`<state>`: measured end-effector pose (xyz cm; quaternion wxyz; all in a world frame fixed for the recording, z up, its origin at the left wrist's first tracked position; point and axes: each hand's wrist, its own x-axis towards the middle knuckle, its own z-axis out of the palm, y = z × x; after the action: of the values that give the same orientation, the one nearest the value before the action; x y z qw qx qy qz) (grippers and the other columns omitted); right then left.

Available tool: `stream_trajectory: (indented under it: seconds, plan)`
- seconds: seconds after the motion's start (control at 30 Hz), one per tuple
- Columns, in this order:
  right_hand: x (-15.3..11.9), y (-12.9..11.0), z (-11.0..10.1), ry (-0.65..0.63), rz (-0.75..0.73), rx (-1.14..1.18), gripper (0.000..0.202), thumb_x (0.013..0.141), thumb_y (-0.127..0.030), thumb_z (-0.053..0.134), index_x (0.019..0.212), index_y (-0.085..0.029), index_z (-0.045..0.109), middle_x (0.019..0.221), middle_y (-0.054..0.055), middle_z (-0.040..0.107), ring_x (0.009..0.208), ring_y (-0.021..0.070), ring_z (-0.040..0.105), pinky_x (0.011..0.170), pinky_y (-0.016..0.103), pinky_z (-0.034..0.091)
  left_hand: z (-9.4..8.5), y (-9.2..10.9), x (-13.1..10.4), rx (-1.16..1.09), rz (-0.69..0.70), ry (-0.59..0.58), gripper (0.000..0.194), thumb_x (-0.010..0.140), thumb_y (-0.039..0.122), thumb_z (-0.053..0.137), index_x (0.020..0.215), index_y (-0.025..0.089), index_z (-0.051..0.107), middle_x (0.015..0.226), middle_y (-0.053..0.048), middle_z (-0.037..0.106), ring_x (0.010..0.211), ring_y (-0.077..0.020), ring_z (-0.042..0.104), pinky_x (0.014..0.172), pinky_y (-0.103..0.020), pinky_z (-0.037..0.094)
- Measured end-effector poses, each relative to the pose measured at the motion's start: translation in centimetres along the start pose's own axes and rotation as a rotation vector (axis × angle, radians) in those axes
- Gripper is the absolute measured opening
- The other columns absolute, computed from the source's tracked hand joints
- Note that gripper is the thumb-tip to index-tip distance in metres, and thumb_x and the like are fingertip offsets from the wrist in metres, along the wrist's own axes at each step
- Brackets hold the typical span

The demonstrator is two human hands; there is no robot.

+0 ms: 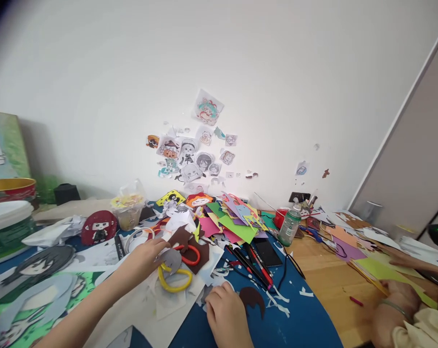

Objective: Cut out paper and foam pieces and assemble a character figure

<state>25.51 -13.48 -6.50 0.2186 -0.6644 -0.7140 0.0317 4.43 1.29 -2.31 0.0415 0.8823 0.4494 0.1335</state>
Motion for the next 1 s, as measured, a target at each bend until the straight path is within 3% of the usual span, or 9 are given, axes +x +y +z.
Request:
stream_trajectory:
  seconds: [0.13,0.23,0.3,0.43,0.53,0.67,0.8,0.9,1.0]
  plan:
    - [0.1,-0.2,-0.3,-0.064,0.046,-0.015,0.017,0.078,-0.008,0.053,0.079,-0.022,0.064,0.087,0.001,0.064,0.088,0.0217,0.055,0.07,0.028,0.043,-1.2,-1.3,-0.2,-0.035,-0.134,-0.001,0.032,0.073,0.021,0.05,0.102,0.019,0.061,0.108,-0.011,0.062,0.101,-0.0261,0.056,0.082,-0.035,0.044]
    - [0.3,-0.4,-0.2,-0.108,0.071,-0.015,0.016,0.074,-0.011,0.06,0.083,-0.022,0.065,0.091,0.002,0.064,0.091,0.0234,0.055,0.07,0.029,0.044,-1.2,-1.4,-0.2,-0.113,-0.151,0.005,0.032,0.074,0.036,0.051,0.097,0.018,0.064,0.1,-0.011,0.065,0.095,-0.0259,0.057,0.078,-0.034,0.044]
    - [0.3,-0.5,-0.2,-0.102,0.073,-0.029,0.019,0.076,-0.008,0.055,0.081,-0.022,0.066,0.089,0.002,0.064,0.089,0.0226,0.056,0.069,0.028,0.044,-0.7,-1.0,-0.1,-0.136,-0.134,0.007,0.032,0.072,0.04,0.053,0.089,0.018,0.066,0.093,-0.011,0.066,0.089,-0.0258,0.058,0.074,-0.033,0.044]
    - [0.2,-0.6,-0.1,-0.067,0.054,-0.037,0.025,0.077,-0.005,0.048,0.078,-0.022,0.066,0.085,0.003,0.064,0.086,0.0222,0.058,0.067,0.027,0.046,-0.1,-0.8,-0.1,-0.134,-0.088,0.026,0.022,0.071,0.031,0.053,0.083,0.019,0.067,0.091,-0.008,0.066,0.087,-0.0237,0.059,0.072,-0.029,0.045]
    - [0.1,-0.1,0.1,-0.037,0.047,0.004,0.027,0.08,-0.008,0.046,0.082,-0.023,0.067,0.084,0.003,0.066,0.084,0.022,0.06,0.067,0.026,0.047,-0.8,-2.1,-0.5,-0.119,-0.072,0.059,0.025,0.073,0.018,0.047,0.087,0.022,0.067,0.096,-0.006,0.066,0.094,-0.0223,0.058,0.077,-0.029,0.044]
    - [0.0,1.1,0.8,0.025,0.041,0.098,0.027,0.083,-0.014,0.043,0.082,-0.025,0.068,0.079,0.003,0.067,0.079,0.0209,0.062,0.063,0.025,0.048,-2.3,-4.8,-1.3,0.02,-0.184,0.155,0.036,0.069,0.005,0.041,0.087,0.021,0.067,0.097,-0.009,0.065,0.092,-0.0247,0.057,0.077,-0.033,0.043]
    - [0.0,2.2,1.7,0.065,0.046,0.172,0.025,0.087,-0.024,0.043,0.086,-0.027,0.067,0.082,0.003,0.068,0.08,0.0205,0.063,0.065,0.024,0.049,-2.6,-6.5,-1.5,0.063,-0.276,0.21,0.034,0.072,0.008,0.04,0.089,0.018,0.068,0.095,-0.012,0.065,0.092,-0.0266,0.056,0.076,-0.035,0.043]
    - [-0.1,2.5,2.2,0.084,0.033,0.173,0.023,0.087,-0.028,0.044,0.085,-0.026,0.067,0.082,0.004,0.067,0.08,0.0209,0.062,0.065,0.025,0.049,-1.5,-5.6,-0.9,0.038,-0.247,0.21,0.024,0.077,0.025,0.046,0.078,0.019,0.07,0.09,-0.009,0.065,0.089,-0.0258,0.057,0.078,-0.034,0.042]
    - [0.0,2.2,2.4,0.098,-0.021,0.156,0.019,0.086,-0.027,0.046,0.084,-0.025,0.066,0.081,0.004,0.067,0.081,0.0209,0.061,0.066,0.026,0.049,0.1,-3.8,0.0,0.011,-0.255,0.24,0.029,0.078,0.034,0.047,0.067,0.016,0.068,0.088,-0.013,0.064,0.09,-0.0273,0.056,0.077,-0.035,0.042]
